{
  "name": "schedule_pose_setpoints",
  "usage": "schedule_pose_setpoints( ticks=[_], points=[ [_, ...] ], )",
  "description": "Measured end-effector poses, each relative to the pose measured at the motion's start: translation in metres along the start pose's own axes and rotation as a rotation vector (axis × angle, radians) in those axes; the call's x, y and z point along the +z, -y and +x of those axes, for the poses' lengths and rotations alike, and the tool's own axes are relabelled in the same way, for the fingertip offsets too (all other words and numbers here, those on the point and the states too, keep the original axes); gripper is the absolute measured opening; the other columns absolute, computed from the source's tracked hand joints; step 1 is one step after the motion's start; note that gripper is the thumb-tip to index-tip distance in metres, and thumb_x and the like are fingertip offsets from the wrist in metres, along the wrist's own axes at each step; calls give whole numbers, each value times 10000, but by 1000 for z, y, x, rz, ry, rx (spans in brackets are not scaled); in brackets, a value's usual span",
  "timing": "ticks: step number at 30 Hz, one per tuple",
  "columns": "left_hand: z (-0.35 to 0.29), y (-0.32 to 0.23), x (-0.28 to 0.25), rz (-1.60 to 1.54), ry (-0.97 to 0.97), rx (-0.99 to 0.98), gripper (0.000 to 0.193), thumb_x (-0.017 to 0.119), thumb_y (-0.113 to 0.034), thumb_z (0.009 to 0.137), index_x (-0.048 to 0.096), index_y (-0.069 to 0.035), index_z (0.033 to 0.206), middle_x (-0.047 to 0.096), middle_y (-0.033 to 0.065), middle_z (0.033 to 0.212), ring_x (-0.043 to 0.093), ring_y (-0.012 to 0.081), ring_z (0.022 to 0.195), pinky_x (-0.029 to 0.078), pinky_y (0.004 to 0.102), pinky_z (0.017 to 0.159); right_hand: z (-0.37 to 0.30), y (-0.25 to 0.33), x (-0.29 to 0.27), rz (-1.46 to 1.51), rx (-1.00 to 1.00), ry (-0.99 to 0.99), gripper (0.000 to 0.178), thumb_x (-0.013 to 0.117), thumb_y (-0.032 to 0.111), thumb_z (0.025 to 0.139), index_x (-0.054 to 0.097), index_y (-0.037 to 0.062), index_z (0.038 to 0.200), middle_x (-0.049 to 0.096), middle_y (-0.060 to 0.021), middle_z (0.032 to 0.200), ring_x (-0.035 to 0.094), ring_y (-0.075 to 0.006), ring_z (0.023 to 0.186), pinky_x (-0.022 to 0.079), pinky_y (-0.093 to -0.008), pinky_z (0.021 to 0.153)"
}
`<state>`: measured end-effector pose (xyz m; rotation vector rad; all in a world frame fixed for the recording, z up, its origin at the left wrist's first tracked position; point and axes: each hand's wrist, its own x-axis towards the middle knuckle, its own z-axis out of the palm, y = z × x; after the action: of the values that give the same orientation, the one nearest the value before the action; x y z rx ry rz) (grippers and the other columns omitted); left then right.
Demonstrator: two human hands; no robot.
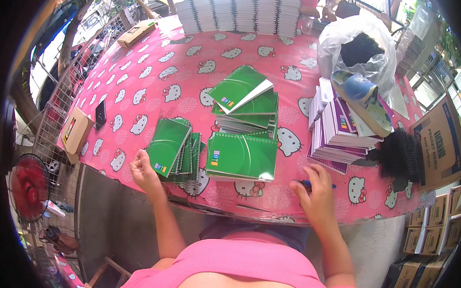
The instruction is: The person threads spiral wire into the punched holes of green notebook covers and paper stacks, using pliers to trim and secure the wire ends.
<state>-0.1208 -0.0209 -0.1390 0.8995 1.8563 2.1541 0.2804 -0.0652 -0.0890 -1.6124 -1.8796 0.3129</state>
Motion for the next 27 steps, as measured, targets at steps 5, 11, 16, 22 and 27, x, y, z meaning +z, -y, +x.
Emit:
schedule_pose_setpoints(
  ticks=[5, 11, 16, 22, 27],
  points=[
    [-8, -26, 13, 426, -116, 388, 342, 660, -187, 915, 489, -12, 1155, 475, 159, 1329, 451, 239, 1230, 392, 392, 964, 59, 42, 38, 450, 229, 143, 557, 753, 331, 809, 580, -34, 1193, 576, -190, 1122, 571, -288, 1003, 455, -377, 890],
    [-41, -125, 42, -120, 317, 265, 578, 607, -15, 901, 354, -29, 1420, 315, 113, 1473, 327, 244, 1356, 339, 407, 1064, 66, 26, 4, 642, 176, -18, 348, 781, 115, 787, 529, -12, 991, 613, -162, 990, 615, -199, 856, 493, -338, 750],
    [-84, -119, 78, 14, 1003, 223, 745, 669, -39, 874, 265, -68, 1500, 201, 120, 1548, 293, 297, 1391, 316, 429, 1086, 66, 72, 31, 655, 90, -21, 337, 734, 24, 802, 488, 11, 1033, 656, -149, 887, 669, -223, 827, 509, -348, 695],
    [-99, -154, 92, 361, 804, 717, 426, 769, -219, 781, 637, -180, 1184, 604, 77, 1176, 479, 290, 1226, 275, 492, 1033, 60, 61, 33, 465, -282, -109, 418, 750, 58, 783, 498, 46, 1117, 646, -151, 916, 657, -292, 893, 507, -377, 760],
    [-91, -154, 96, 253, 870, 661, 153, 777, -235, 749, 744, -177, 886, 664, -51, 855, 541, 198, 914, 282, 443, 912, 63, -15, -103, 3, 83, -832, 220, 721, 182, 834, 635, 24, 962, 644, -133, 882, 617, -227, 734, 490, -354, 686]
  ],
)
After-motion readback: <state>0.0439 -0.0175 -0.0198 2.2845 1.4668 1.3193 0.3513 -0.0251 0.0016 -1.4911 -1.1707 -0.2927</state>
